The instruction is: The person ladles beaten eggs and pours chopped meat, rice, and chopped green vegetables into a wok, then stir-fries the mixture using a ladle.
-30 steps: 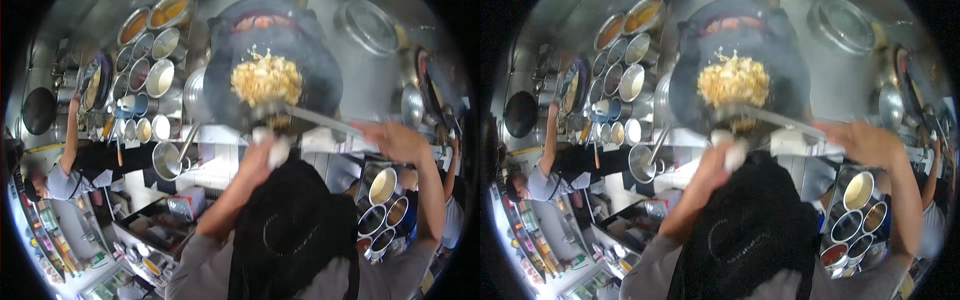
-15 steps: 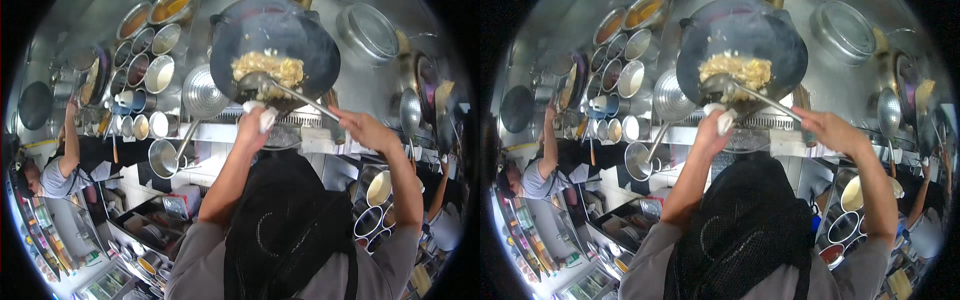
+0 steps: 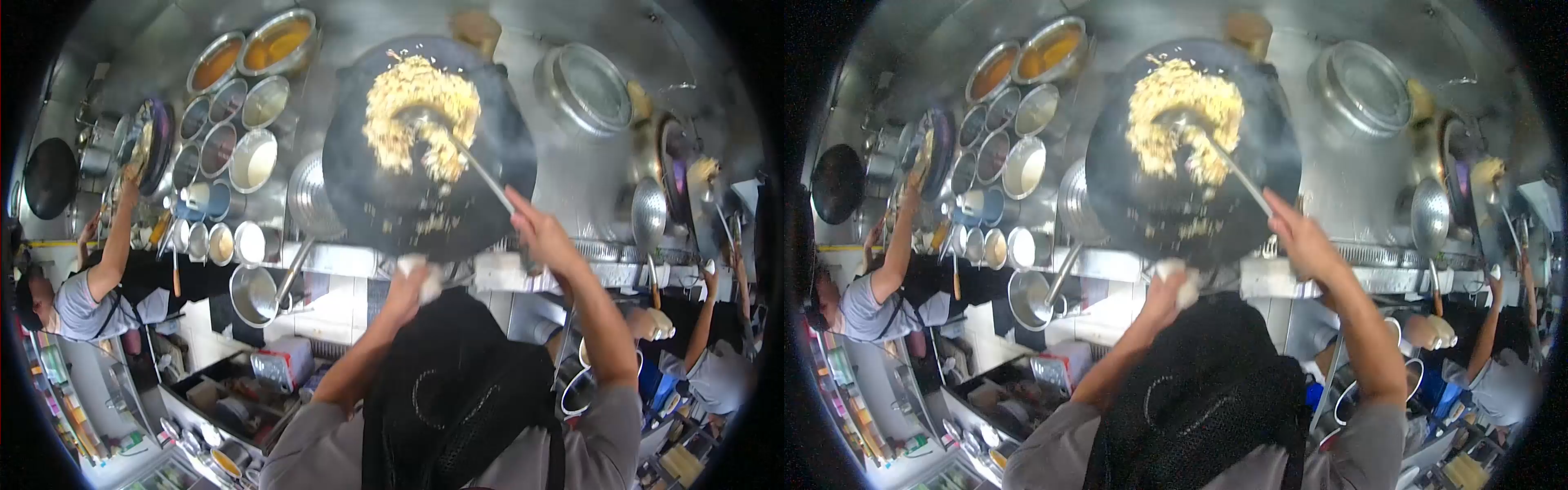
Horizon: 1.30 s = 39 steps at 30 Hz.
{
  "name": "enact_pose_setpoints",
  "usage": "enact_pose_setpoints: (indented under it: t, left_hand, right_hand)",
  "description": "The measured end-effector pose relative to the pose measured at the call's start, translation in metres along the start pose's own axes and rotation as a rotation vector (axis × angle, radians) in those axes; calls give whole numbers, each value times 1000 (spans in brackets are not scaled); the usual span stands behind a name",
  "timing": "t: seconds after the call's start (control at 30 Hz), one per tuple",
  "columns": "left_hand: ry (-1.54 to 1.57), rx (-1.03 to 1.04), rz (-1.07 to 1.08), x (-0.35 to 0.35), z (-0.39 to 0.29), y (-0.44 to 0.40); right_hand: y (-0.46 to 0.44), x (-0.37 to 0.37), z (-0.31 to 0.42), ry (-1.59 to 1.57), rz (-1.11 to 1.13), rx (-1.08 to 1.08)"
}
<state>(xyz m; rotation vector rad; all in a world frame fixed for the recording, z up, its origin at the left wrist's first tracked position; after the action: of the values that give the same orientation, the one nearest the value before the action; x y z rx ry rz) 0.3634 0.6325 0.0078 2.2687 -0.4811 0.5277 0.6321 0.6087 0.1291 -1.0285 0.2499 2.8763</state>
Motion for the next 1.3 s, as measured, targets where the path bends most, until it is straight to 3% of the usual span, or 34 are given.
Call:
enact_pose_setpoints:
  t: [0.03,0.1,0.17,0.2,0.23,0.3,0.37,0.43,0.5,0.57,0.63,0.73,0.77,0.8,0.83,0.97,1.03,1.07,1.1,1.13,1.17,1.27,1.3]
  left_hand:
    - [-69,69,51,-4,-2,-4]
    - [-75,-8,-36,5,-21,-15]
    - [96,42,-66,9,-46,-63]
    - [135,10,-27,16,-63,-86]
    - [163,-33,-5,21,-72,-102]
    - [63,81,-24,17,-64,-117]
    - [80,108,-13,16,-61,-129]
    - [100,135,-3,14,-60,-143]
    - [25,142,44,5,-52,-159]
    - [46,132,73,0,-43,-172]
    - [-97,108,-59,-12,-30,-182]
    - [-22,175,19,-5,-35,-172]
    - [-17,165,24,-1,-39,-168]
    - [-21,136,-30,1,-44,-163]
    - [-28,109,-86,1,-46,-160]
    - [-71,181,-80,-8,-32,-173]
    - [-94,247,-64,-6,-33,-173]
    - [-78,101,-120,-5,-29,-171]
    - [-74,100,-115,-1,-33,-168]
    - [-77,219,-69,5,-45,-164]
    - [-81,329,-28,6,-50,-157]
    - [-54,175,28,-10,-23,-167]
    - [-58,115,10,-10,-21,-173]
  right_hand:
    - [11,-7,16,-290,140,303]
    - [23,-9,46,-963,213,530]
    - [13,-10,44,-1279,219,521]
    - [-2,-4,44,-1682,361,248]
    - [-10,-8,47,-1913,246,294]
    - [-40,-25,71,-1609,75,-4]
    - [-69,-34,91,-1454,109,-110]
    - [-98,-60,89,-37,-527,-125]
    - [-148,-82,90,-507,-621,-116]
    - [-177,-95,151,-834,-757,-311]
    - [-175,-108,211,-715,-937,-427]
    - [-180,-92,219,-705,-1004,-501]
    - [-201,-66,196,-711,-890,-553]
    - [-223,-31,173,-429,-874,-444]
    - [-239,-7,158,-501,-757,-332]
    - [-222,-3,243,-205,-663,-267]
    - [-198,4,253,-207,-590,-346]
    - [-186,10,251,-189,-525,-367]
    - [-179,31,245,-310,-445,-752]
    - [-180,51,229,-59,-313,-747]
    - [-183,55,228,-19,-189,-719]
    - [-190,25,202,-47,-309,-518]
    - [-160,14,231,204,-473,-471]
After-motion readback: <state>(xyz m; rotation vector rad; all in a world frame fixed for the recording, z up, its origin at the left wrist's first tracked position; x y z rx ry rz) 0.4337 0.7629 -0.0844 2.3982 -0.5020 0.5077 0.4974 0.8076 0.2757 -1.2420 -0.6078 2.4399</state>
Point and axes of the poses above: each hand's wrist, its own y-axis away from the middle knuckle, its own x-axis out of the palm, z = x × y, the point moved 5 cm from there along -y, towards the middle knuckle, and after that the axes turned 3 degrees about -x, right-handed, at the moved point
